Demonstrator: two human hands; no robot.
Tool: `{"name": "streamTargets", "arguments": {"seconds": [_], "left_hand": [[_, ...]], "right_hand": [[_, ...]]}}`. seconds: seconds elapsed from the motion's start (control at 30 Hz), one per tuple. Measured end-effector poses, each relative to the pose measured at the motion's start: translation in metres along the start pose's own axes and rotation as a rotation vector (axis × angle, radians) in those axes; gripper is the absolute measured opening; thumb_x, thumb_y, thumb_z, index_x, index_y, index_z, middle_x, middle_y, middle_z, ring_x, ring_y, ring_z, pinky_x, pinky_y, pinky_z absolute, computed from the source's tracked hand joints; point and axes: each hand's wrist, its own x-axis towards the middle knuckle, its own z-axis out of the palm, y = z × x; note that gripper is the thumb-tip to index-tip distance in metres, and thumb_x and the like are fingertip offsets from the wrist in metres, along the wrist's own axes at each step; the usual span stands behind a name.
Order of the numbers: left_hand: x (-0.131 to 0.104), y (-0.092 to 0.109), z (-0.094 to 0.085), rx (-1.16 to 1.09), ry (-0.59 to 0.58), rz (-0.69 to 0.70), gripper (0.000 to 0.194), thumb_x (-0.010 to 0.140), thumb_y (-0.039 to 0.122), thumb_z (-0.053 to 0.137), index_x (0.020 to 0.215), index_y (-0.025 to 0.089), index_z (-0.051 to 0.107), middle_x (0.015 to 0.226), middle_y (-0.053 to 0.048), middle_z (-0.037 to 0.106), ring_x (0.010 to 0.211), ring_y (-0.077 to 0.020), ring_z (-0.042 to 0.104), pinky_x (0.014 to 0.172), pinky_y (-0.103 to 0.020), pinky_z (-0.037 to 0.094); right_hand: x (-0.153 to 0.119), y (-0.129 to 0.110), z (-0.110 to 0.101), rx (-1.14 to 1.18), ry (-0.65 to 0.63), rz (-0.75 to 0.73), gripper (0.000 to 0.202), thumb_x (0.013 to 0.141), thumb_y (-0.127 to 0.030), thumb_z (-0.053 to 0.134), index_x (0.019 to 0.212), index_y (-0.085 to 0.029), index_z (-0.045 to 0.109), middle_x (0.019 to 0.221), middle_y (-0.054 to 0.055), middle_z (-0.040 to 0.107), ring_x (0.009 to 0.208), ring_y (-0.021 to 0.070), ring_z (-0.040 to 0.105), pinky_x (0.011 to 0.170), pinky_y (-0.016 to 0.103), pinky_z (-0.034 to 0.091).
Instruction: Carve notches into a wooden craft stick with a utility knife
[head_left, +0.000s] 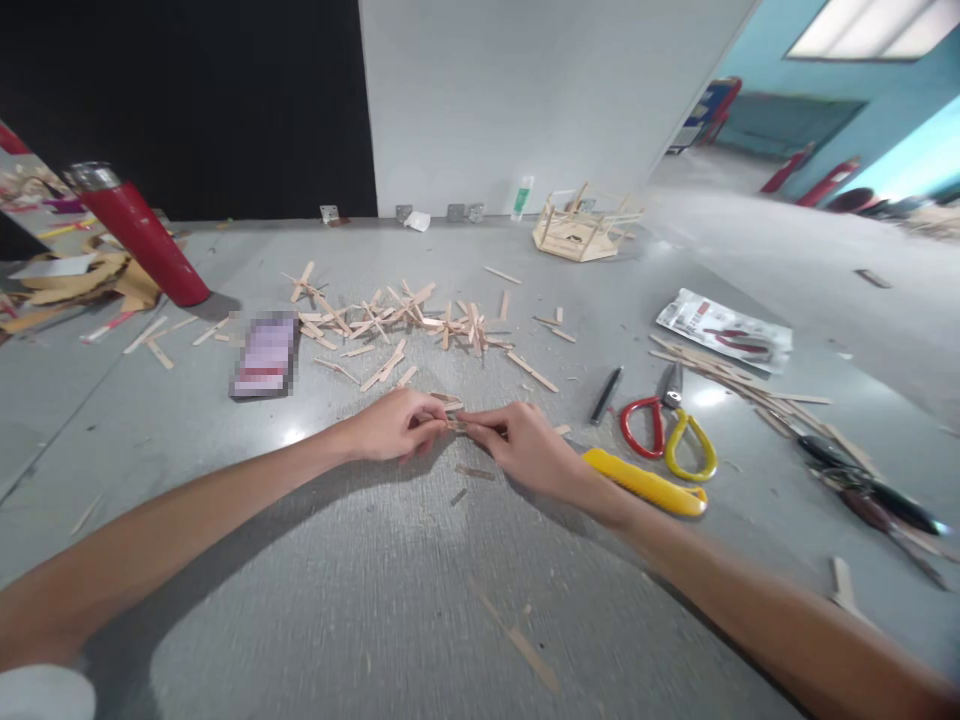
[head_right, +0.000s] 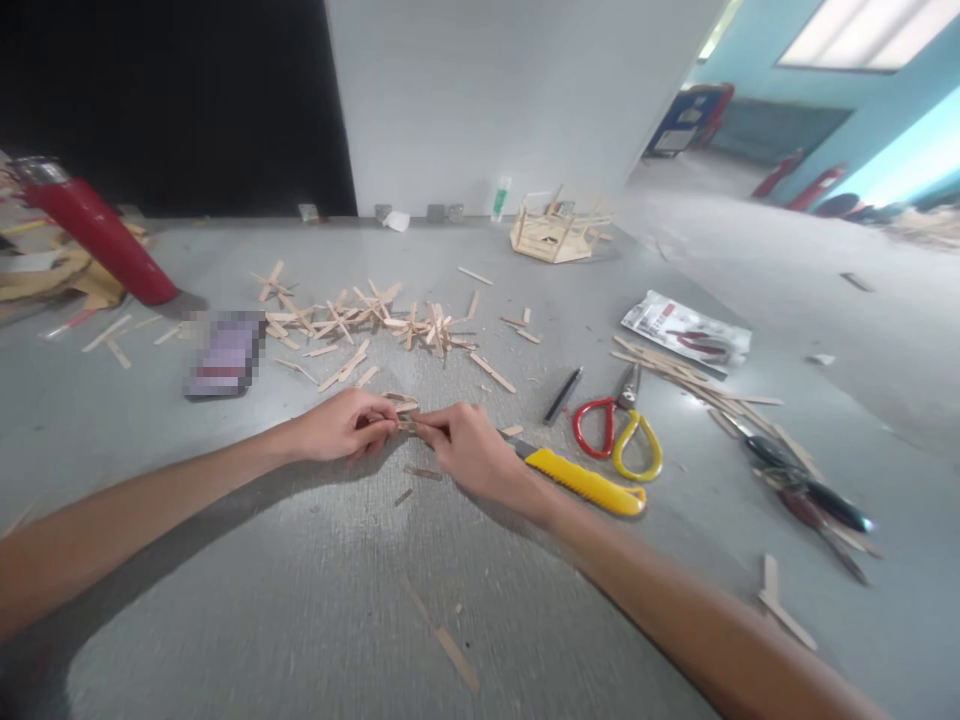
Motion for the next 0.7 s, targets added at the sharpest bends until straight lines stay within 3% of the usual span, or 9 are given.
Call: {"name": "streamTargets", "arguments": {"seconds": [0.23,0.5,0.6,0.7], "left_hand": [[-0.0002,0.0001,-0.0017,-0.009,-0.007,0.021,0.024,0.097,0.027,0.047,0.077,0.017,0.056,0.061,0.001,0.061,0.041,-0.0079,0.053,0.046,-0.018,0.041],[0.0001,-0.0003,-0.0015,-0.022,-0.018,0.006,0.025,0.097,0.03,0.047,0.079,0.017,0.058,0.06,0.001,0.06,0.042,-0.0088,0.052,0.046,-0.02,0.04],[0.0,0.0005,-0.0026,-0.012,-0.029,0.001,0.025,0.098,0.031,0.047,0.079,0.017,0.058,0.061,0.0,0.061,0.043,-0.0094,0.053,0.047,-0.02,0.041],[0.0,0.0013,-0.0038,-0.007,-0.042,0.001,0.028,0.099,0.033,0.046,0.081,0.017,0.058,0.063,0.0,0.062,0.044,-0.0098,0.054,0.049,-0.022,0.042]], "right_hand": [[0.0011,0.0015,-0.0031,0.038,-0.041,-0.016,0.037,0.092,-0.033,0.047,0.113,-0.024,0.076,0.068,-0.003,0.066,0.06,0.0125,0.045,0.06,0.025,0.037],[0.003,-0.0012,-0.009,0.081,-0.111,-0.025,0.038,0.094,-0.034,0.046,0.109,-0.019,0.077,0.056,-0.005,0.047,0.055,0.0097,0.036,0.054,0.023,0.03],[0.0027,0.0,-0.0081,0.057,-0.102,-0.03,0.037,0.094,-0.033,0.046,0.108,-0.02,0.078,0.056,-0.005,0.053,0.055,0.0098,0.039,0.054,0.023,0.031],[0.0004,0.0007,-0.0045,0.031,-0.042,-0.062,0.034,0.094,-0.029,0.047,0.11,-0.024,0.077,0.07,-0.003,0.07,0.061,0.0129,0.053,0.06,0.024,0.039]]}}
